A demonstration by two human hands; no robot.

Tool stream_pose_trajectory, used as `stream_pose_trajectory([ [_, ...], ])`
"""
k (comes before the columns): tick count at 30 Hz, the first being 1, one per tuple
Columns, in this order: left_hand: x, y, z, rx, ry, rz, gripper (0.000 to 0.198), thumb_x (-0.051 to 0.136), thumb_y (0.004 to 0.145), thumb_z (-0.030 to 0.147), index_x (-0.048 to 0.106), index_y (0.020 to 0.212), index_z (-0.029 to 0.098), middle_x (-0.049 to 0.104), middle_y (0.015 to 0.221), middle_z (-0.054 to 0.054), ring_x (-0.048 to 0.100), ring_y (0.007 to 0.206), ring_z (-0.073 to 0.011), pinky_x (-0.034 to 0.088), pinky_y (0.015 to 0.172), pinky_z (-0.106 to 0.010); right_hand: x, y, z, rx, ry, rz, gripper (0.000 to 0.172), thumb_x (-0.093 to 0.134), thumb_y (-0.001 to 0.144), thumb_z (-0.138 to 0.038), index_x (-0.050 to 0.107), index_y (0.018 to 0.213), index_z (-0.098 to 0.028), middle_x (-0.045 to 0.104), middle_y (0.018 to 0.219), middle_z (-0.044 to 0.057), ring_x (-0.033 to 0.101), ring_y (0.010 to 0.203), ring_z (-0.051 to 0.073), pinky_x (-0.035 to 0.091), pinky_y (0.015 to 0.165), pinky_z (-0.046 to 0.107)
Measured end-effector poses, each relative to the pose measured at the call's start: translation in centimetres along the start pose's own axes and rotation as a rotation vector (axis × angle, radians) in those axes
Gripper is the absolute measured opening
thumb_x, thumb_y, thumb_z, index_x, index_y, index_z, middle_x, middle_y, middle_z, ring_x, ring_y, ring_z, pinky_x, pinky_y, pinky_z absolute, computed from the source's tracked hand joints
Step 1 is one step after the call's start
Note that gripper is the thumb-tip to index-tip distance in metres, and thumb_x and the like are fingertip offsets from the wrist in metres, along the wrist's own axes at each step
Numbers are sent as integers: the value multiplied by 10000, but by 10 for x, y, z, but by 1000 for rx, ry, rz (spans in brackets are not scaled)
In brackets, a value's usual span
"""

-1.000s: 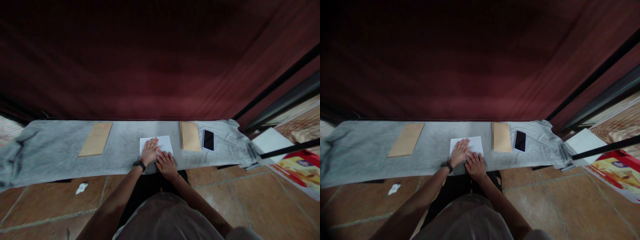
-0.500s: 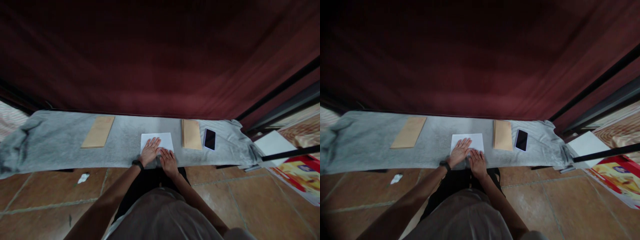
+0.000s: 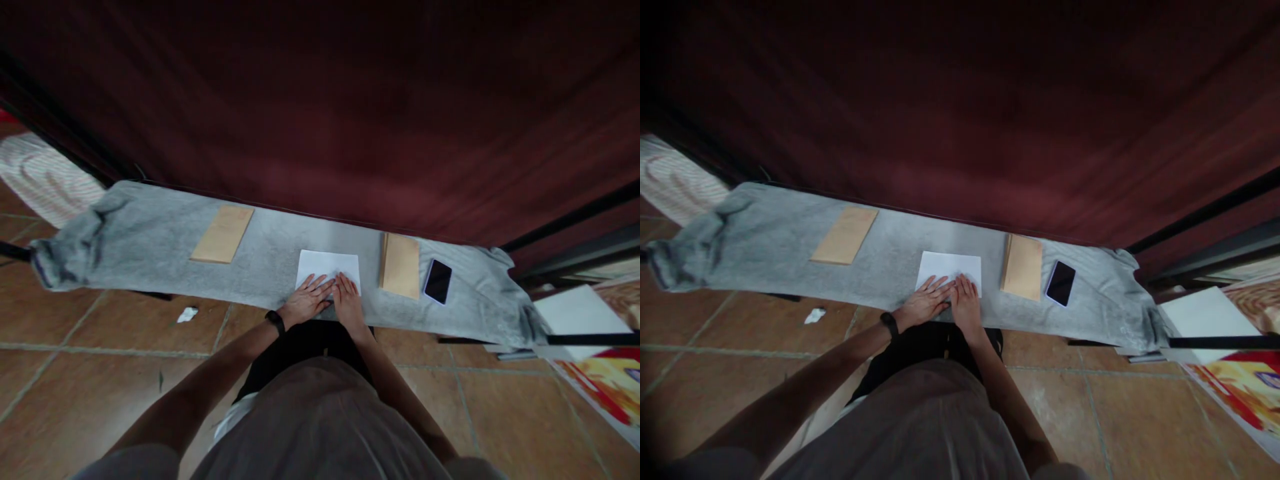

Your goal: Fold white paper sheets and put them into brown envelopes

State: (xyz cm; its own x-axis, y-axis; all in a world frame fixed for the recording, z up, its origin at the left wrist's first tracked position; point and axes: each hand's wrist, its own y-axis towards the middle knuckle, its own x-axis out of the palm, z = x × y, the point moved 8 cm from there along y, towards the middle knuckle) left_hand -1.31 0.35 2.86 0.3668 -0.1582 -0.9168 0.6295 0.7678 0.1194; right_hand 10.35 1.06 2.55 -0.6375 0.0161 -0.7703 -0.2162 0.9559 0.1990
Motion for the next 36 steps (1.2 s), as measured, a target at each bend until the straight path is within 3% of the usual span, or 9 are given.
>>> stream_pose_trajectory([
  [4, -2, -3, 2, 19, -37, 14, 396, 490, 994, 339, 576, 1370, 248, 559, 1464, -73, 307, 1495, -219, 104, 1264, -475, 13, 21, -6, -43, 7, -64, 475, 283, 1056, -314, 482, 1469, -189, 412, 1574, 96, 307, 1494, 200, 212, 1234, 487],
  [8, 1, -6, -4, -6, -50, -4, 466, 461, 1004, 389, 506, 1435, 215, 495, 1519, -99, 330, 1485, -208, 140, 1259, -450, 17, 27, 2, -22, -46, -51, 467, 335, 1048, -320, 483, 1471, -190, 390, 1585, 97, 297, 1498, 227, 188, 1237, 507],
  [13, 0, -12, -16, -51, -7, 21, 575, 383, 1023, 448, 368, 1529, 176, 345, 1610, -113, 254, 1515, -207, 170, 1253, -427, 6, 24, 22, 4, -113, 4, 502, 398, 1034, -354, 421, 1514, -208, 321, 1616, 99, 280, 1504, 260, 201, 1226, 539],
  [17, -4, -20, -34, -152, 27, 100, 598, 383, 1012, 467, 376, 1529, 166, 337, 1611, -126, 261, 1513, -235, 201, 1246, -440, -8, 19, 39, 62, -125, 81, 530, 397, 1033, -388, 410, 1519, -179, 315, 1615, 129, 284, 1501, 275, 203, 1222, 546],
  [24, -15, -38, -60, -310, 143, 205, 639, 323, 1011, 476, 396, 1516, 90, 375, 1579, -171, 313, 1490, -286, 261, 1223, -487, -23, 8, 50, 146, -306, 130, 574, 416, 1022, -387, 403, 1504, -76, 398, 1564, 198, 372, 1439, 315, 273, 1187, 518],
  [27, -17, -41, -61, -320, 221, 196, 637, 276, 1023, 456, 387, 1517, 69, 381, 1577, -166, 307, 1493, -271, 246, 1231, -470, -31, 7, 51, 226, -401, 111, 519, 441, 1007, -333, 455, 1464, -87, 484, 1507, 183, 452, 1359, 317, 345, 1137, 472],
  [31, -17, -41, -59, -327, 261, 199, 637, 270, 1024, 453, 371, 1525, 74, 387, 1574, -156, 325, 1486, -271, 244, 1231, -473, -43, 12, 51, 379, -471, 72, 417, 491, 969, -290, 559, 1345, -123, 636, 1277, 183, 584, 1160, 296, 448, 997, 411],
  [36, -18, -41, -58, -323, 261, 208, 620, 302, 1018, 440, 383, 1522, 88, 400, 1568, -154, 343, 1476, -278, 256, 1225, -477, -48, 22, 52, 531, -379, 34, 304, 562, 920, -259, 612, 1177, -104, 661, 1147, 196, 622, 1107, 294, 469, 935, 362],
])
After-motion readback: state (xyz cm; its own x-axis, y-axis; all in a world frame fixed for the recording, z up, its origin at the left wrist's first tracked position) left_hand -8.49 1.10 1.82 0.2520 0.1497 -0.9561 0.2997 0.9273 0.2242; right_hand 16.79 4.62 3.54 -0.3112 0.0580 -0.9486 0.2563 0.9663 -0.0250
